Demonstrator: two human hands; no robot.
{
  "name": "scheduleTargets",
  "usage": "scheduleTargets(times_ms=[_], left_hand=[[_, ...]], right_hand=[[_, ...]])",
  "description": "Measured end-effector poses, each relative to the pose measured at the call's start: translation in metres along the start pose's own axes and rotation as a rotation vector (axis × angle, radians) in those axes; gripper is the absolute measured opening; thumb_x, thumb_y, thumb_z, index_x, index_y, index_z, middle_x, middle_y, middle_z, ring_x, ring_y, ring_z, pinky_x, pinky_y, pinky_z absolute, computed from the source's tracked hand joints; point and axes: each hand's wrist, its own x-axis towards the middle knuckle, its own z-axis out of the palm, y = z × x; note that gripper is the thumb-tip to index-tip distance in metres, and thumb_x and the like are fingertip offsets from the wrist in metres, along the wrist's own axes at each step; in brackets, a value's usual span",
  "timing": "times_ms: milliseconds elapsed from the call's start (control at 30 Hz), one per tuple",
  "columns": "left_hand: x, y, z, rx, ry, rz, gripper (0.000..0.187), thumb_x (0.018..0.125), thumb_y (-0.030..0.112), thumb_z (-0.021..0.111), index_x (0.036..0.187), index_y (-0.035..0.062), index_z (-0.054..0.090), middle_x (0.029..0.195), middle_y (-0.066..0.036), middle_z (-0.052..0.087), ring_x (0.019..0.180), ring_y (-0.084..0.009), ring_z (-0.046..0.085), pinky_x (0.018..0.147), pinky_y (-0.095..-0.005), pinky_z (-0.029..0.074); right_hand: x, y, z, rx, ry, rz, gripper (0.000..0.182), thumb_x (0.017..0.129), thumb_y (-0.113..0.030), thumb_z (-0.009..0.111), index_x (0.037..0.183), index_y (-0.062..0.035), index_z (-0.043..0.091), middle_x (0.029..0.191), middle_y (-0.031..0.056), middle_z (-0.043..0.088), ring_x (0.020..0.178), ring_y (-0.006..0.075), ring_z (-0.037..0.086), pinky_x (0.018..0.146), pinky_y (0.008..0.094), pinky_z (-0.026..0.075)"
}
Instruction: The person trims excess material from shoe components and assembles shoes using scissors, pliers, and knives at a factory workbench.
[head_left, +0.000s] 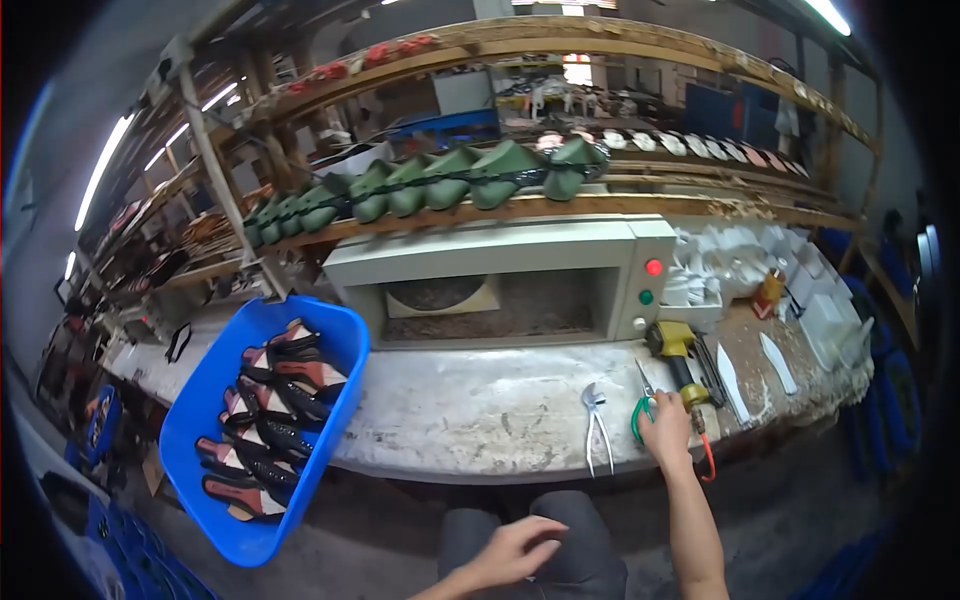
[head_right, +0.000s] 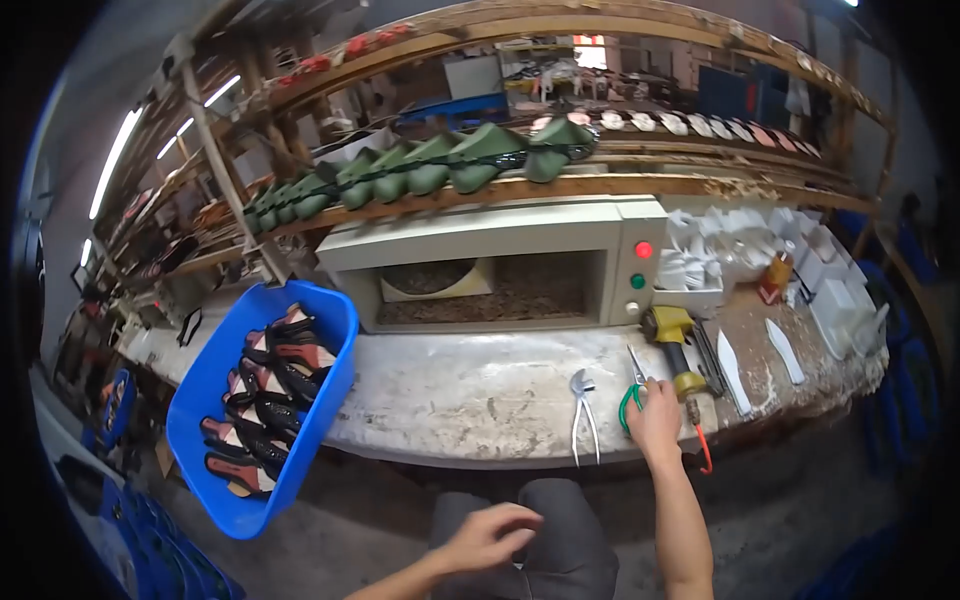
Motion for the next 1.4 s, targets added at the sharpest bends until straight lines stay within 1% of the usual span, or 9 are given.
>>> scheduleTargets(times_ms=[200, 500, 667, 867, 1000, 1100, 1167, 1267, 1400], left_hand=[[-0.069, 0.099, -0.111, 0.265, 0.539, 0.129, 0.027, 0.084, -0.007, 0.071, 0.109, 0.0007, 0.076, 0.106, -0.013, 0.078, 0.089, -0.0242, 0.073, 0.084, -0.0319, 0.059], [-0.167, 0.137, -0.196, 0.712, 0.494, -0.21, 0.035, 0.091, 0.002, 0.072, 0.126, -0.0009, 0.072, 0.12, -0.015, 0.075, 0.099, -0.0284, 0.073, 0.087, -0.0355, 0.058], [-0.2, 0.128, -0.254, 0.728, 0.776, -0.355, 0.042, 0.089, 0.006, 0.075, 0.13, -0.0032, 0.069, 0.115, -0.016, 0.077, 0.094, -0.0261, 0.074, 0.083, -0.0349, 0.059], [-0.18, 0.088, -0.388, 0.481, 0.862, -0.421, 0.043, 0.094, 0.015, 0.075, 0.131, -0.0073, 0.068, 0.115, -0.02, 0.076, 0.095, -0.0251, 0.075, 0.083, -0.0329, 0.06], [-0.11, 0.033, -0.451, -0.369, 1.069, -0.313, 0.051, 0.1, 0.025, 0.072, 0.134, -0.0121, 0.064, 0.12, -0.026, 0.073, 0.099, -0.0315, 0.074, 0.085, -0.0357, 0.061], [-0.067, -0.019, -0.471, -0.534, 1.081, -0.548, 0.071, 0.105, 0.044, 0.061, 0.139, -0.018, 0.054, 0.123, -0.036, 0.067, 0.102, -0.0426, 0.073, 0.093, -0.0463, 0.061], [-0.054, -0.041, -0.477, -0.576, 1.146, -0.475, 0.072, 0.106, 0.046, 0.056, 0.141, -0.017, 0.052, 0.128, -0.037, 0.063, 0.108, -0.0466, 0.07, 0.096, -0.0505, 0.059], [-0.049, -0.068, -0.489, -0.637, 1.206, -0.443, 0.073, 0.107, 0.045, 0.054, 0.145, -0.0165, 0.048, 0.134, -0.038, 0.059, 0.113, -0.0469, 0.068, 0.097, -0.0507, 0.059], [-0.056, -0.062, -0.482, -0.633, 1.176, -0.487, 0.053, 0.106, 0.036, 0.057, 0.136, -0.0075, 0.056, 0.117, -0.028, 0.066, 0.102, -0.0394, 0.069, 0.094, -0.0471, 0.06]], right_hand=[[-0.01, -0.002, 0.033, -0.117, 0.198, -0.142, 0.048, 0.09, -0.016, 0.069, 0.135, 0.001, 0.064, 0.125, 0.0219, 0.065, 0.104, 0.0419, 0.061, 0.095, 0.0483, 0.05], [0.011, 0.03, 0.045, -0.126, 0.121, -0.186, 0.046, 0.096, -0.021, 0.066, 0.138, -0.0015, 0.066, 0.135, 0.0174, 0.066, 0.108, 0.0417, 0.061, 0.096, 0.0459, 0.049], [0.01, 0.036, 0.055, -0.137, 0.088, -0.167, 0.041, 0.098, -0.016, 0.065, 0.136, -0.0021, 0.068, 0.135, 0.014, 0.07, 0.11, 0.0389, 0.064, 0.098, 0.0438, 0.049], [0.0, 0.045, 0.058, -0.157, 0.174, -0.198, 0.042, 0.099, -0.017, 0.065, 0.138, -0.0013, 0.067, 0.138, 0.0166, 0.067, 0.113, 0.0396, 0.061, 0.1, 0.0445, 0.048], [-0.01, 0.042, 0.055, -0.107, 0.169, -0.162, 0.042, 0.095, -0.009, 0.066, 0.136, -0.0002, 0.067, 0.14, 0.0179, 0.066, 0.116, 0.039, 0.061, 0.102, 0.0445, 0.048], [-0.018, 0.027, 0.042, -0.087, 0.173, -0.083, 0.044, 0.095, -0.008, 0.064, 0.137, 0.0007, 0.066, 0.143, 0.0194, 0.063, 0.118, 0.04, 0.059, 0.103, 0.0458, 0.047], [-0.026, 0.018, 0.037, -0.043, 0.105, -0.061, 0.045, 0.094, -0.006, 0.062, 0.139, 0.0017, 0.065, 0.145, 0.0209, 0.061, 0.12, 0.041, 0.058, 0.105, 0.0471, 0.046], [-0.036, 0.013, 0.032, -0.023, 0.133, -0.026, 0.048, 0.092, -0.004, 0.061, 0.139, 0.002, 0.065, 0.146, 0.0217, 0.061, 0.12, 0.0414, 0.057, 0.106, 0.0478, 0.045], [-0.035, 0.01, 0.036, 0.012, 0.142, -0.042, 0.051, 0.089, -0.001, 0.06, 0.139, 0.0023, 0.064, 0.146, 0.0227, 0.06, 0.12, 0.0418, 0.057, 0.106, 0.0486, 0.045]])
